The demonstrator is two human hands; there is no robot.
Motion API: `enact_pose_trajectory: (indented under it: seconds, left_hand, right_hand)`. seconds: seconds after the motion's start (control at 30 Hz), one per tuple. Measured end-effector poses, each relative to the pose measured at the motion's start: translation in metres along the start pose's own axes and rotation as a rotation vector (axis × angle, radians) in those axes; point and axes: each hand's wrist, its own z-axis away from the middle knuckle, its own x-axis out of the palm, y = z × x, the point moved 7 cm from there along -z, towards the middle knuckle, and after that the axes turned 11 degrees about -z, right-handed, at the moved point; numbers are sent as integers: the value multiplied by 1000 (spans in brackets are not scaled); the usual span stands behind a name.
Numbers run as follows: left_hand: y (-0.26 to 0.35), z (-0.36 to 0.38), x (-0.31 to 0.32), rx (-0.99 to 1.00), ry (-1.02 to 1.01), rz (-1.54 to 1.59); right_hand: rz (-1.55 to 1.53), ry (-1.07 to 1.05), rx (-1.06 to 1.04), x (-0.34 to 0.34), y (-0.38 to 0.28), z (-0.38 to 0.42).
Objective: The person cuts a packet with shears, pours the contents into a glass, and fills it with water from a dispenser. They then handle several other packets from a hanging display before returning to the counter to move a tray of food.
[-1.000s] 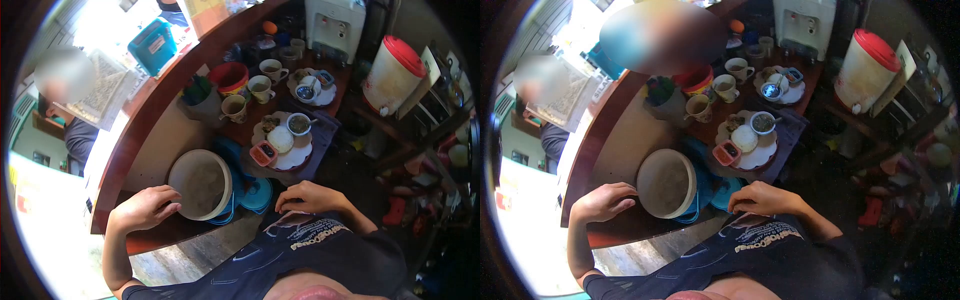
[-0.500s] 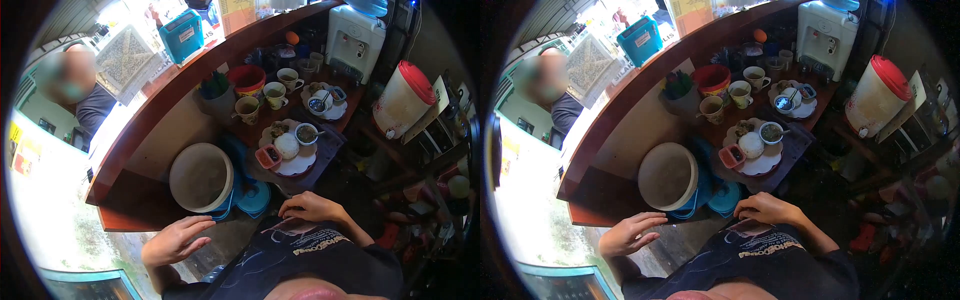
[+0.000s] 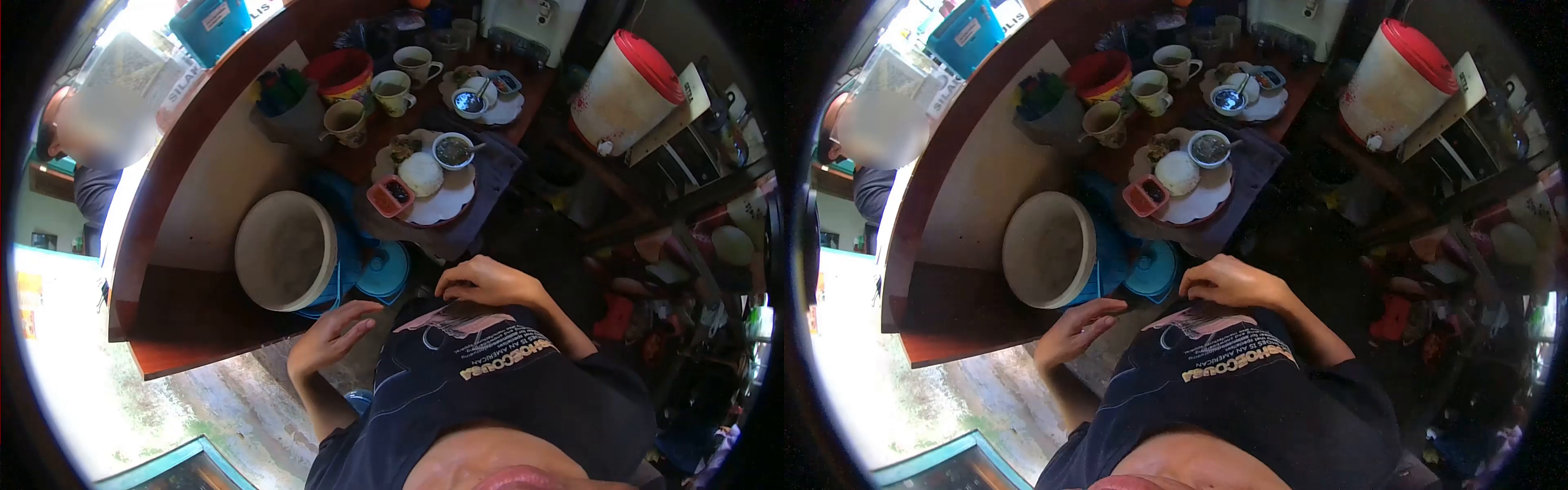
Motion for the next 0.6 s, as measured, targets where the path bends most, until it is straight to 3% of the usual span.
enact_pose_trajectory:
  seconds: [0.17,0.37,0.6]
  left_hand:
    - [-44,-35,32,-68,-12,96]
    - [-112,-99,72,-252,70,542]
    - [-160,-177,93,-288,455,991]
  right_hand:
    - [6,137,50,-28,38,13]
    - [1,299,103,-66,87,22]
    - [-46,465,198,-104,138,14]
